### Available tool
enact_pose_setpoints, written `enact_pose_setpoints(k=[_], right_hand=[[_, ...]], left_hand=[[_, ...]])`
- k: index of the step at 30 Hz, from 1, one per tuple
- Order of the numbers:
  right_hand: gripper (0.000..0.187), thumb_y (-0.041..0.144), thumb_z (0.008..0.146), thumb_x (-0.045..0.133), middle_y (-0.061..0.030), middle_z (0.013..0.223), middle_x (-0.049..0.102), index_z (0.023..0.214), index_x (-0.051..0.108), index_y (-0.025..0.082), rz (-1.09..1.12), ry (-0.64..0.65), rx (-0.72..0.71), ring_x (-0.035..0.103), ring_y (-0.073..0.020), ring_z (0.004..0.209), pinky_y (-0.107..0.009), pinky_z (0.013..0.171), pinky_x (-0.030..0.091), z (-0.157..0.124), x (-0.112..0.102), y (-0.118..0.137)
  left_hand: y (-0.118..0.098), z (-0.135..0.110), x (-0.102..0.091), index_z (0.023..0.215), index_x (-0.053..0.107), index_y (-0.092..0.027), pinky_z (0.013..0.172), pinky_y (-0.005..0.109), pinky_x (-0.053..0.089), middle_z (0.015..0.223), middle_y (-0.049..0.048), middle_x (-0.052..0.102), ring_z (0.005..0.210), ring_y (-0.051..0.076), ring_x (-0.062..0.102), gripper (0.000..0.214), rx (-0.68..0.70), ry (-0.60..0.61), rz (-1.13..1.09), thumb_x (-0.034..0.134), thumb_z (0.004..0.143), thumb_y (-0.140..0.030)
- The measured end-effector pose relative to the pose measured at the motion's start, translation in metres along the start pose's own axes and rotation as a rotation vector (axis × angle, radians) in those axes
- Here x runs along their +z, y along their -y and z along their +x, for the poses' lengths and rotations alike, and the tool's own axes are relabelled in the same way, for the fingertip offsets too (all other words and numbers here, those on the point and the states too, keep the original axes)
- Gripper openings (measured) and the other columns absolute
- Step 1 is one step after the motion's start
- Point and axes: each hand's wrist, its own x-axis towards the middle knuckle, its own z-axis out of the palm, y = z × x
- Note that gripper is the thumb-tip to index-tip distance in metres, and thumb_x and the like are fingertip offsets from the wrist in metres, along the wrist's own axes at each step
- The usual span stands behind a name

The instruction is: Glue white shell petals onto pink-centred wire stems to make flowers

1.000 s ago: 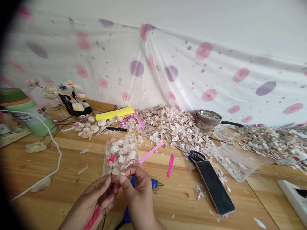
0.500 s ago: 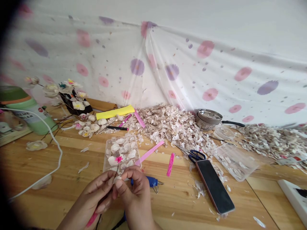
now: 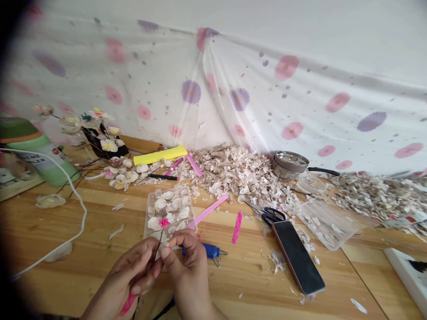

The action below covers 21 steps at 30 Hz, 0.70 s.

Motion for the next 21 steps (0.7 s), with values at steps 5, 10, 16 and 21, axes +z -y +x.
enact_pose_setpoints(k=[5,10,16,21], right_hand=[[0.014,0.027,0.077,0.075,0.0042,0.073,0.055,0.07,0.064,0.021,-0.057,0.001,-0.02,0.053,-0.0074,0.053,-0.022,0.058,0.044,0.001,0.003,0.002],[0.014,0.03,0.076,0.075,0.0018,0.074,0.055,0.071,0.066,0.021,-0.087,-0.022,-0.043,0.054,-0.0121,0.063,-0.023,0.059,0.043,-0.003,0.003,-0.001],[0.025,0.044,0.082,0.066,-0.0005,0.078,0.056,0.075,0.066,0.02,-0.285,-0.004,-0.027,0.051,-0.0171,0.077,-0.027,0.073,0.038,0.014,-0.016,0.021],[0.039,0.051,0.087,0.052,-0.0027,0.073,0.06,0.072,0.07,0.02,-0.381,0.226,0.111,0.052,-0.0192,0.077,-0.031,0.075,0.038,0.055,-0.027,0.049]], left_hand=[[0.001,0.002,0.0,0.065,0.063,-0.015,0.038,0.016,0.012,0.049,-0.0045,0.052,0.036,-0.001,0.025,0.044,-0.006,-0.025,0.03,0.084,0.055,-0.052],[0.0,0.003,0.003,0.065,0.064,-0.015,0.039,0.016,0.013,0.05,-0.0039,0.052,0.037,-0.001,0.025,0.045,-0.025,-0.052,0.042,0.085,0.053,-0.054],[0.001,0.005,-0.004,0.065,0.065,-0.014,0.04,0.018,0.01,0.049,-0.0018,0.054,0.038,0.0,0.022,0.044,-0.055,0.018,0.056,0.084,0.055,-0.053],[0.002,0.0,-0.006,0.064,0.066,-0.014,0.042,0.02,0.008,0.046,-0.0006,0.054,0.039,0.001,0.019,0.044,-0.132,0.13,0.089,0.083,0.056,-0.054]])
